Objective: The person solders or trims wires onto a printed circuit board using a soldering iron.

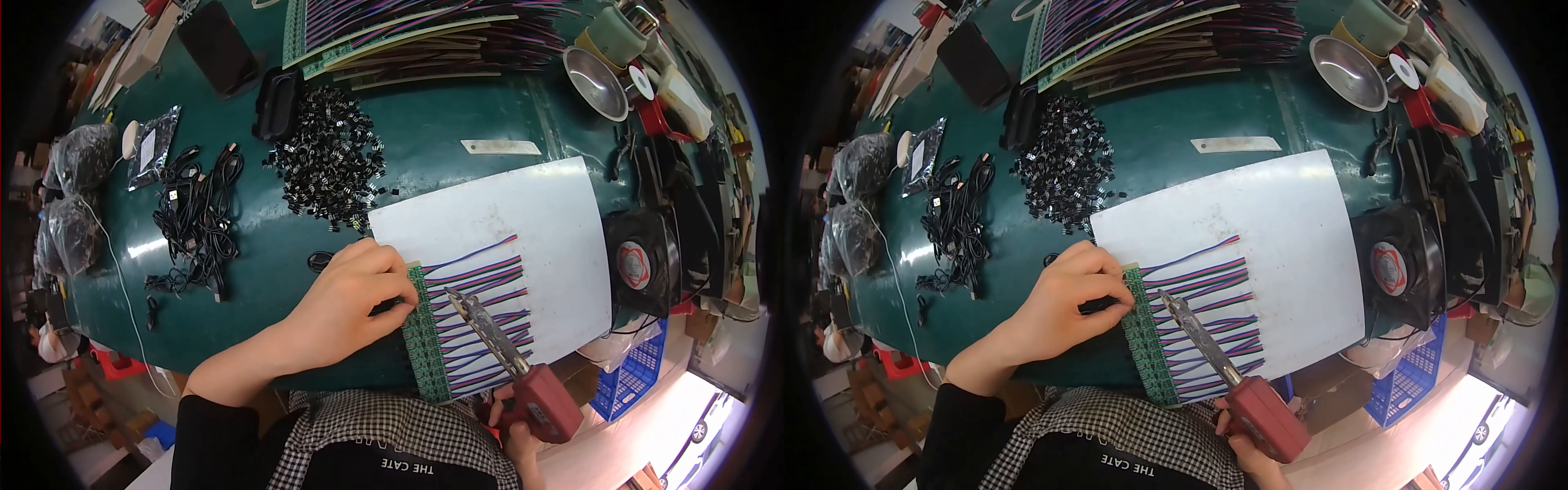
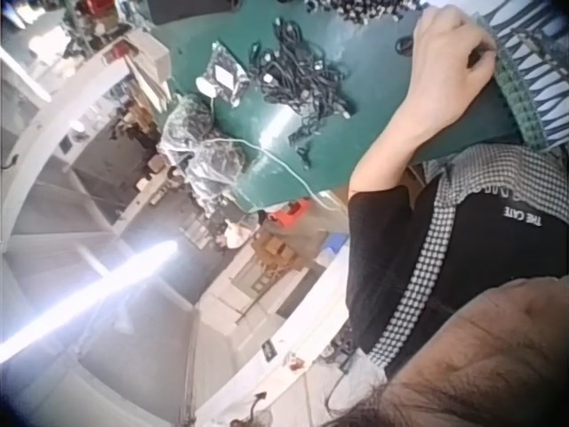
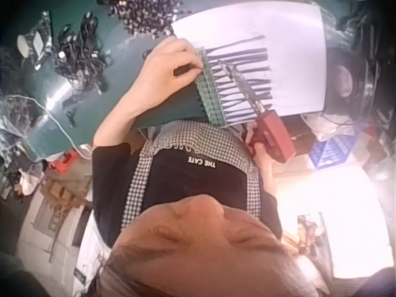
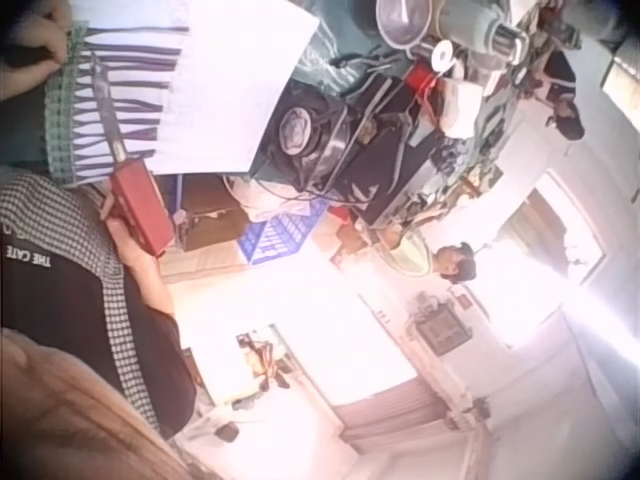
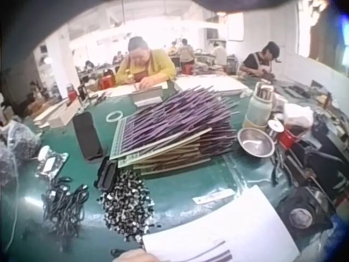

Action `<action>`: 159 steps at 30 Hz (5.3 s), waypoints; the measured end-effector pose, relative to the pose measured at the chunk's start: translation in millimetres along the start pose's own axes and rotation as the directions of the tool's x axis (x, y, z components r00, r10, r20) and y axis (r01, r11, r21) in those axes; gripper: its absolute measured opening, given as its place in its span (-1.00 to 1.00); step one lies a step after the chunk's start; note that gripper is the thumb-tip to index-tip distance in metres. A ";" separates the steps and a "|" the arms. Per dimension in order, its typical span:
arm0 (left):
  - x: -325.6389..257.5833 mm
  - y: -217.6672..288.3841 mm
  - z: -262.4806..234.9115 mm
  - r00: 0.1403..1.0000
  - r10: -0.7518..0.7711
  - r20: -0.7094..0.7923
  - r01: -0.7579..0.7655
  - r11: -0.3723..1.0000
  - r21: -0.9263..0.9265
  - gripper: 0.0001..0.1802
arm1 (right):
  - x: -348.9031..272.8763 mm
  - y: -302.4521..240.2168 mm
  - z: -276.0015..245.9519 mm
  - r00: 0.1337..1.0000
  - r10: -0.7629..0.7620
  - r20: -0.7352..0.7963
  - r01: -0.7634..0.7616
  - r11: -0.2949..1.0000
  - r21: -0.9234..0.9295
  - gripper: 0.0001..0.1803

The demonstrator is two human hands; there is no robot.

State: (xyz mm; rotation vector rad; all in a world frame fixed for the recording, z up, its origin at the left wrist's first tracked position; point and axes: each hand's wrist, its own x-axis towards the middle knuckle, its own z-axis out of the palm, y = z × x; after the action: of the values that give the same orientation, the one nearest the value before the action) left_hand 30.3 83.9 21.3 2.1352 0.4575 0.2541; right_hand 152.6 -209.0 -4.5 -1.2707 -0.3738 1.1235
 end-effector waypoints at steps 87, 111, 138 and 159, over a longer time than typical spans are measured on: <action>-88.4 -35.5 -79.7 0.881 -0.312 -0.356 0.414 0.871 0.262 -0.75 | -14.4 2.8 0.4 0.983 -0.093 -0.157 0.084 0.995 -0.060 -0.38; -41.9 43.5 27.5 0.838 -0.136 0.529 0.545 0.261 -0.797 -0.83 | 16.0 -31.4 45.2 0.997 -0.069 -0.041 0.062 0.986 -0.154 -0.57; -47.2 56.3 55.8 0.911 -0.157 0.382 0.403 0.544 -0.736 -0.92 | 21.9 -32.3 55.2 0.961 -0.201 -0.188 0.180 0.976 -0.123 0.10; -51.4 51.9 41.2 0.961 -0.167 -0.219 0.043 0.876 -0.480 -0.88 | 24.2 -28.8 47.4 0.978 -0.198 0.071 0.209 0.945 -0.251 -0.29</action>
State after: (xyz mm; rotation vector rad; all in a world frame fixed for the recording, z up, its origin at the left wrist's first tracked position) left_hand 9.6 4.9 40.2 1.5975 0.5925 0.5262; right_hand 140.6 -159.4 28.1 -1.3986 -0.6874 0.9491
